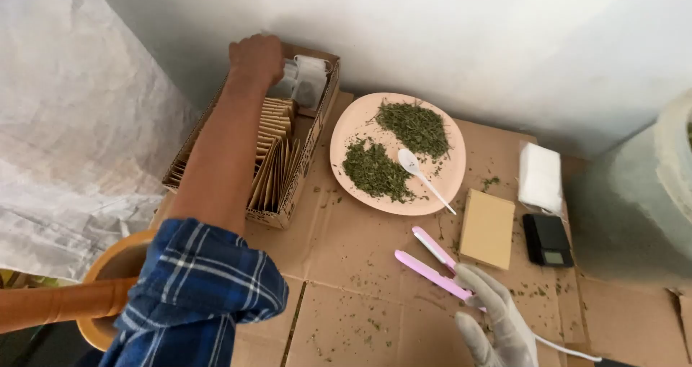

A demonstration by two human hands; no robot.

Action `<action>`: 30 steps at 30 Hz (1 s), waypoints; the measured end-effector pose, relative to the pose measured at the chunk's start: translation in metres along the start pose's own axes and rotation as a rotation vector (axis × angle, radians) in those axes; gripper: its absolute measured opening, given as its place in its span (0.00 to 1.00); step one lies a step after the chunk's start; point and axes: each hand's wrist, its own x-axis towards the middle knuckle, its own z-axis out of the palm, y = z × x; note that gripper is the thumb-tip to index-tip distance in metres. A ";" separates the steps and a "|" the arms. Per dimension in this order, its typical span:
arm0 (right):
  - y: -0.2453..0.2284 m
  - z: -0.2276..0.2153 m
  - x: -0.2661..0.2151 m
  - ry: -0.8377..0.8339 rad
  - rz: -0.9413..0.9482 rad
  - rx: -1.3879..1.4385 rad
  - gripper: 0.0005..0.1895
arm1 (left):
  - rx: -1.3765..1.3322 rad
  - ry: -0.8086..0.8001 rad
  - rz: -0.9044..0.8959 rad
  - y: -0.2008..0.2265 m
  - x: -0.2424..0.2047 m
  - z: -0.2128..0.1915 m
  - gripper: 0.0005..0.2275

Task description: Sealing pre-filled tea bags using a handheld heat sealer

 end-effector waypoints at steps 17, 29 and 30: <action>0.026 0.014 0.003 -0.023 0.048 0.029 0.30 | 0.248 -0.097 0.277 -0.011 -0.007 -0.012 0.05; 0.012 0.003 -0.007 0.034 0.043 0.007 0.30 | 0.313 0.170 0.341 -0.034 -0.030 -0.102 0.09; 0.021 0.003 -0.009 0.035 -0.007 0.021 0.29 | 0.230 0.181 0.324 -0.031 -0.036 -0.115 0.07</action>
